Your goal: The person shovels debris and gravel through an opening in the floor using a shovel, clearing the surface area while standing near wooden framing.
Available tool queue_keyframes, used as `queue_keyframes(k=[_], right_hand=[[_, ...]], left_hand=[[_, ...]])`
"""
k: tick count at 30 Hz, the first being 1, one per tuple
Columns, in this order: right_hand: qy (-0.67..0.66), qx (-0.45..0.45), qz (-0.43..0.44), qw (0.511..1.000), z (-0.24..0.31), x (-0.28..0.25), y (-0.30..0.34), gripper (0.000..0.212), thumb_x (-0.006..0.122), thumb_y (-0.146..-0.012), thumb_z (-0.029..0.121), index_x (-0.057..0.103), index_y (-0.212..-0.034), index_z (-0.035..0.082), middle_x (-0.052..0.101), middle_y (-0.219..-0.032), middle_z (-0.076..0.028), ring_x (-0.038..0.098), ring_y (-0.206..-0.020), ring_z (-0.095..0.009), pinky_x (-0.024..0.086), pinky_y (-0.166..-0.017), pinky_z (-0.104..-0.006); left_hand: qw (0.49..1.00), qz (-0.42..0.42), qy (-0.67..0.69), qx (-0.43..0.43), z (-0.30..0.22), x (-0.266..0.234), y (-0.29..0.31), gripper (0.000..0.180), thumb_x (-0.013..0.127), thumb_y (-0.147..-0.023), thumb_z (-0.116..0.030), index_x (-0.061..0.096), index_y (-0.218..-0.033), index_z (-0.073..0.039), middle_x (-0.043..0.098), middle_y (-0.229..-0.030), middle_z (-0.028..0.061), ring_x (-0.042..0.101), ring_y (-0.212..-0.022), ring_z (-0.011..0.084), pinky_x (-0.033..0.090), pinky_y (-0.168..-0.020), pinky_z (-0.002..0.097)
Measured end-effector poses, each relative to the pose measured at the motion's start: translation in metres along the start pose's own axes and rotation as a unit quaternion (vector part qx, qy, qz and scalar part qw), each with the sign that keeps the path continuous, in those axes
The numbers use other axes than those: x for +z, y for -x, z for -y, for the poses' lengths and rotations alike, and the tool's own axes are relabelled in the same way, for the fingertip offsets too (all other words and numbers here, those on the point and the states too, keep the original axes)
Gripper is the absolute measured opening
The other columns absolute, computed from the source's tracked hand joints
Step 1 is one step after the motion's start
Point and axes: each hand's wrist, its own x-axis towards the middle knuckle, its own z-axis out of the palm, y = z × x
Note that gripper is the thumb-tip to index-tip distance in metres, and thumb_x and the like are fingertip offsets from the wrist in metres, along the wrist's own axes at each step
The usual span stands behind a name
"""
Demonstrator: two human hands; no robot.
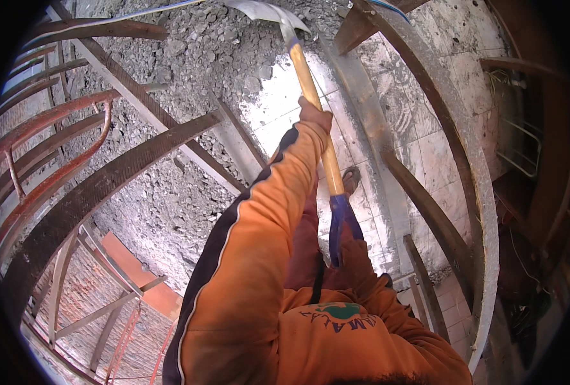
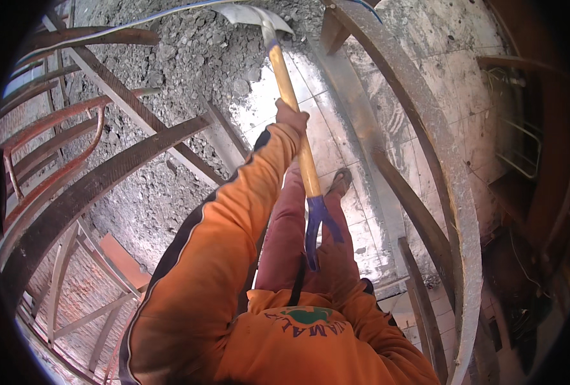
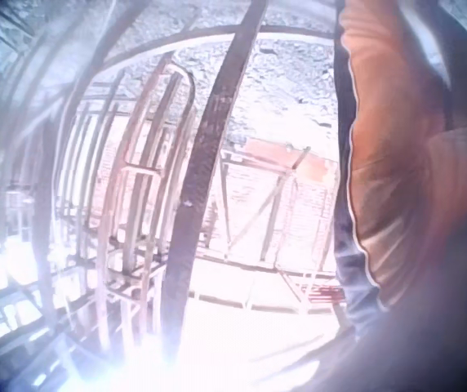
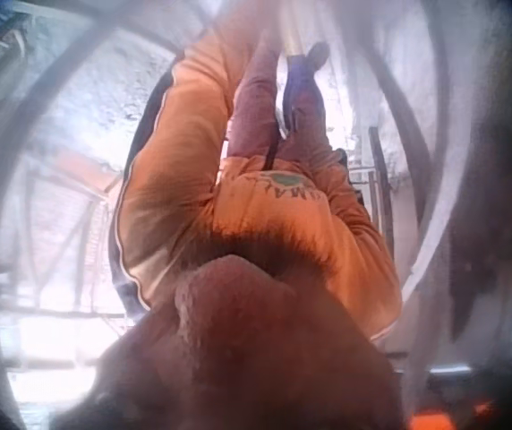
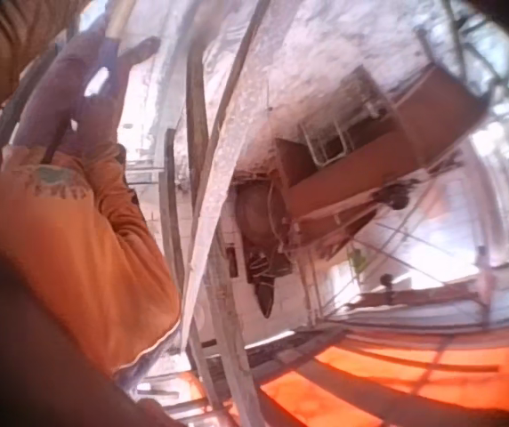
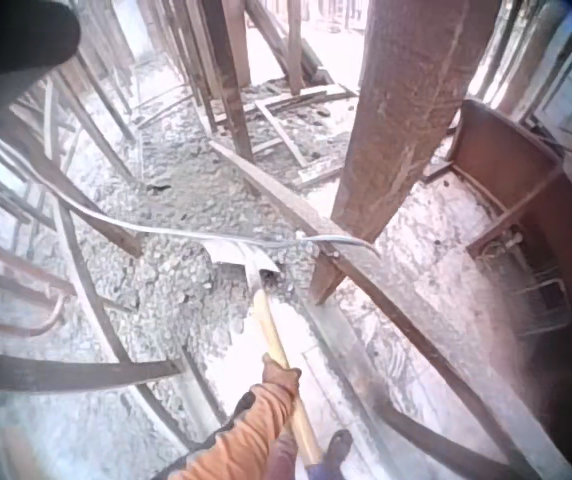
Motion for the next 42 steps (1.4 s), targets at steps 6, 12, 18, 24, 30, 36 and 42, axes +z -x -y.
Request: queue_keyframes(k=[6, 12, 18, 24, 30, 36, 42], right_hand=[[0.005, 0.035, -0.027, 0.999, -0.001, 0.004, 0.064, 0.012, 0.06, -0.069, 0.013, 0.061, -0.08, 0.014, 0.056, -0.074, -0.001, 0.054, -0.072, -0.018, 0.038, -0.069, -0.0347], [0.066, -0.008, -0.062, 0.996, -0.017, 0.022, 0.079, 0.011, 0.059, -0.067, 0.015, 0.059, -0.077, 0.01, 0.055, -0.077, -0.002, 0.053, -0.075, -0.02, 0.038, -0.075, -0.0357], [0.022, -0.01, -0.016, 1.0, -0.015, 0.019, -0.025, 0.008, 0.055, -0.069, 0.013, 0.059, -0.075, 0.01, 0.056, -0.078, -0.004, 0.053, -0.078, -0.023, 0.037, -0.078, -0.0393], [0.044, 0.04, 0.072, 0.996, -0.059, 0.069, 0.052, 0.015, 0.062, -0.062, 0.017, 0.059, -0.076, 0.011, 0.058, -0.079, -0.005, 0.054, -0.081, -0.022, 0.035, -0.084, -0.0402], [0.029, -0.031, -0.112, 0.993, -0.081, 0.036, 0.127, 0.011, 0.056, -0.067, 0.014, 0.059, -0.075, 0.008, 0.047, -0.061, -0.002, 0.049, -0.061, -0.02, 0.036, -0.085, -0.04], [-0.359, 0.261, -0.262, 0.857, -0.083, 0.018, 0.184, 0.014, 0.06, -0.075, 0.009, 0.053, -0.085, 0.005, 0.054, -0.079, -0.004, 0.054, -0.078, -0.018, 0.041, -0.08, -0.0359], [-0.625, 0.437, -0.374, 0.528, -0.087, 0.058, 0.287, 0.008, 0.052, -0.083, 0.012, 0.047, -0.082, 0.006, 0.05, -0.062, -0.003, 0.05, -0.055, -0.012, 0.044, -0.055, -0.0281]], left_hand=[[0.997, 0.049, -0.013, -0.05, 0.065, 0.032, 0.085, 0.06, 0.062, -0.068, -0.005, 0.027, -0.117, -0.003, 0.055, -0.087, 0.0201, 0.059, -0.073, 0.0343, 0.048, -0.066, 0.0401], [0.942, 0.088, 0.318, -0.058, 0.043, -0.006, 0.11, 0.035, 0.053, -0.074, 0.001, 0.034, -0.103, 0.0, 0.049, -0.066, 0.0103, 0.051, -0.044, 0.0178, 0.043, -0.037, 0.029], [0.956, 0.038, 0.29, -0.011, -0.006, -0.059, 0.017, 0.04, 0.056, -0.069, 0.006, 0.034, -0.102, -0.002, 0.049, -0.066, 0.0107, 0.049, -0.043, 0.0182, 0.042, -0.037, 0.03], [0.958, 0.062, 0.254, -0.114, 0.049, 0.022, 0.065, 0.043, 0.059, -0.067, 0.004, 0.035, -0.102, -0.005, 0.046, -0.068, 0.0099, 0.047, -0.042, 0.0198, 0.041, -0.037, 0.032], [0.957, 0.08, 0.261, -0.102, 0.062, 0.041, 0.13, 0.035, 0.061, -0.069, 0.001, 0.04, -0.097, 0.003, 0.052, -0.07, 0.0109, 0.056, -0.05, 0.0204, 0.048, -0.044, 0.0307], [0.81, 0.139, 0.563, -0.087, 0.05, 0.024, 0.147, 0.021, 0.056, -0.077, -0.005, 0.045, -0.094, 0.0, 0.053, -0.072, 0.0086, 0.057, -0.05, 0.0211, 0.05, -0.048, 0.0307], [0.873, 0.169, 0.361, -0.282, 0.163, 0.134, 0.206, 0.019, 0.063, -0.073, -0.008, 0.056, -0.085, 0.005, 0.054, -0.055, 0.0107, 0.053, -0.043, 0.0197, 0.044, -0.041, 0.0306]])
